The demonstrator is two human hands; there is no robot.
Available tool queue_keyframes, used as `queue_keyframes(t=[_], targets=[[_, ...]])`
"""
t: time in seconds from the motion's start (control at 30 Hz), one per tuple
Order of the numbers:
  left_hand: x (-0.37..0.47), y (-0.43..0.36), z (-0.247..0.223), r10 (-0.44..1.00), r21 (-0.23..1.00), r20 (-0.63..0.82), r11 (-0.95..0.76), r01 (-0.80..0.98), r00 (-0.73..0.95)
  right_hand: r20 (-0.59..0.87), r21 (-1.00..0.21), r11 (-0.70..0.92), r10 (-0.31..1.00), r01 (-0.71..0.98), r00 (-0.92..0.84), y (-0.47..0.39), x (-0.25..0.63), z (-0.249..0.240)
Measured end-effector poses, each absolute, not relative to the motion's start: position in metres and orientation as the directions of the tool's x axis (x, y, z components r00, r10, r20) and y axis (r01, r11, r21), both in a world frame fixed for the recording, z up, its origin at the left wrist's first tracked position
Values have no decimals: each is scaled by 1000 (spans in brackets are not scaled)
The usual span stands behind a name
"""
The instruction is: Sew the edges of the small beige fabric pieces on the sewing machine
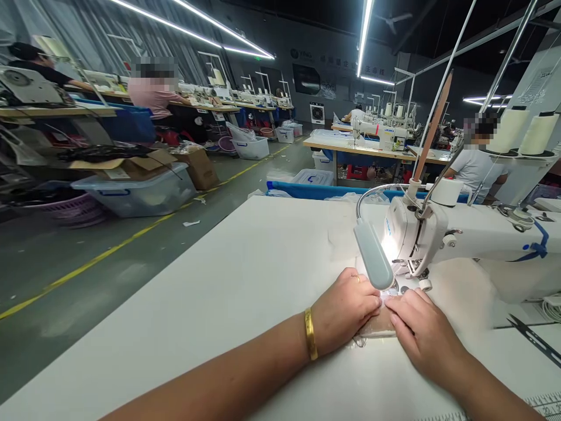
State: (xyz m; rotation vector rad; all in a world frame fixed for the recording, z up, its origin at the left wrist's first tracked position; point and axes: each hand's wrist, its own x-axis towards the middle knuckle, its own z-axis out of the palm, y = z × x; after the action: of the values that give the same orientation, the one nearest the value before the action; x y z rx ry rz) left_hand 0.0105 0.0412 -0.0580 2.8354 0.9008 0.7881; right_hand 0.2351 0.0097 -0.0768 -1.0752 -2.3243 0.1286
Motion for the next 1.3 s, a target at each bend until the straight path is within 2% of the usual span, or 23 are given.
queue_keyframes(t=[0.47,0.63,0.77,0.93,1.3], targets=[[11,45,-54,623,256,385,-781,569,681,422,-263,689,712,676,-562,8,233,-77],[10,45,-57,603,262,408,-797,544,686,448,-254,711,688,656,-572,8,235,-75],[10,45,-58,581,246,421,-812,529,697,462,-302,695,705,653,-538,8,236,-73],[11,45,-59,563,234,452,-823,517,692,457,-262,674,717,690,-527,10,235,-75],[13,41,-57,611,280,443,-790,546,656,446,-266,680,715,683,-538,10,234,-75]])
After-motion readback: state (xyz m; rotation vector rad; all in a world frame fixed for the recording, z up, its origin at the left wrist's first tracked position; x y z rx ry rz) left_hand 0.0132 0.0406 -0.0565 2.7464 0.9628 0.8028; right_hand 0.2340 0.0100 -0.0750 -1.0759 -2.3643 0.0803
